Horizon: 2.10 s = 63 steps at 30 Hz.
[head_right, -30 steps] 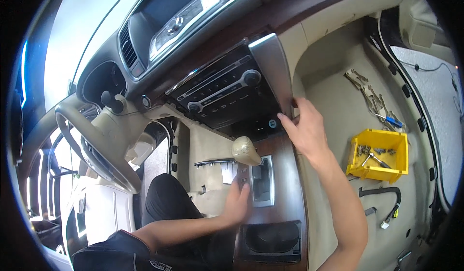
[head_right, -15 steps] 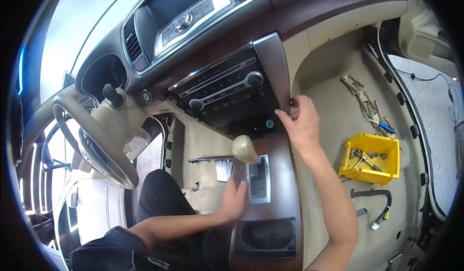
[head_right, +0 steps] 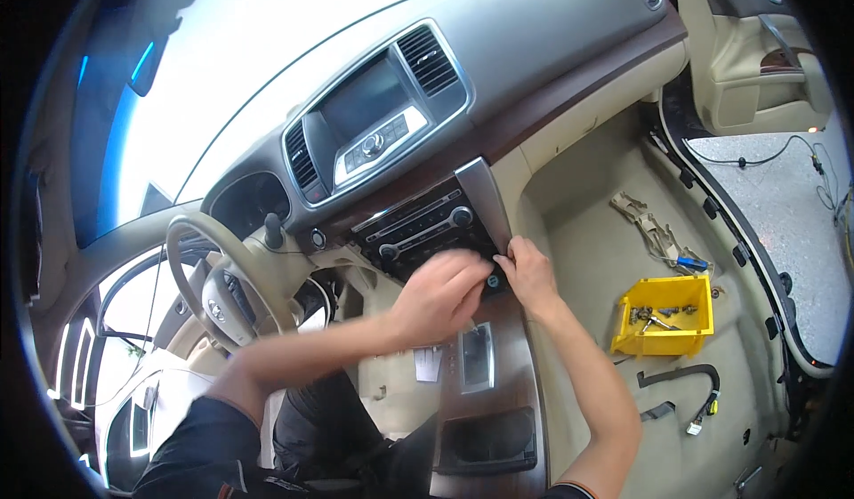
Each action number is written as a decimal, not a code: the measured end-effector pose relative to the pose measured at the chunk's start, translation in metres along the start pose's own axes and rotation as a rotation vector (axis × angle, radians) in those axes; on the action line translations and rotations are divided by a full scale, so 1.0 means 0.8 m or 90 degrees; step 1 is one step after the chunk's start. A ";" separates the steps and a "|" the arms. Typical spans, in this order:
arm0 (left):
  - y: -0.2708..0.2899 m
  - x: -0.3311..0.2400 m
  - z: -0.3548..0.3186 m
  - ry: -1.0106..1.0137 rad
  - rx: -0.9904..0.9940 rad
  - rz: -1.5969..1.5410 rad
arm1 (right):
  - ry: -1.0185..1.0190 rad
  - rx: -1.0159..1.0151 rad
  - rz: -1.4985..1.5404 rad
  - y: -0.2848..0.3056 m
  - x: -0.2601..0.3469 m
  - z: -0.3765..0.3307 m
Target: Install and secure internal decorative plastic molding and structural trim around the center console and dashboard area of a car.
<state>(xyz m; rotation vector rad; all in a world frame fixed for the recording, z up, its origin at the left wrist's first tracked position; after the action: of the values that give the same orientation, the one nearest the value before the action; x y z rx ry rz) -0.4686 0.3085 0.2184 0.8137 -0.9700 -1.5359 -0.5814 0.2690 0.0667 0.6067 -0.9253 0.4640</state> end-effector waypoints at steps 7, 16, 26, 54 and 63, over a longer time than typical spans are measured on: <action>-0.044 0.101 0.035 -0.222 0.340 0.323 | -0.027 -0.028 0.031 -0.010 -0.010 0.003; -0.052 0.102 0.042 -0.201 0.386 0.354 | -0.070 -0.056 0.030 -0.005 -0.013 0.000; -0.043 0.118 0.047 -0.369 0.447 0.360 | -0.167 -0.239 0.140 0.026 -0.087 -0.030; -0.025 0.128 0.044 -0.399 0.360 0.250 | -0.529 -0.648 0.488 -0.028 -0.111 -0.015; -0.023 0.128 0.045 -0.369 0.341 0.216 | -0.448 -0.637 0.195 0.026 -0.058 0.050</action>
<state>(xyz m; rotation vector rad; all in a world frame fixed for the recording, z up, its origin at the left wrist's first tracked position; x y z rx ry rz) -0.5262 0.2143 0.2173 0.5168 -1.8974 -1.2381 -0.6422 0.2525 0.0521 -0.3349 -1.7574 -0.0075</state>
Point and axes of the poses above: each hand's wrist, its own z-axis towards the middle knuckle, its own y-axis out of the back of the hand, x = y × z, the point moved 9 cm from there along z, towards the middle knuckle, and after that the axes turned 6 degrees about -y, right-handed, at the moved point
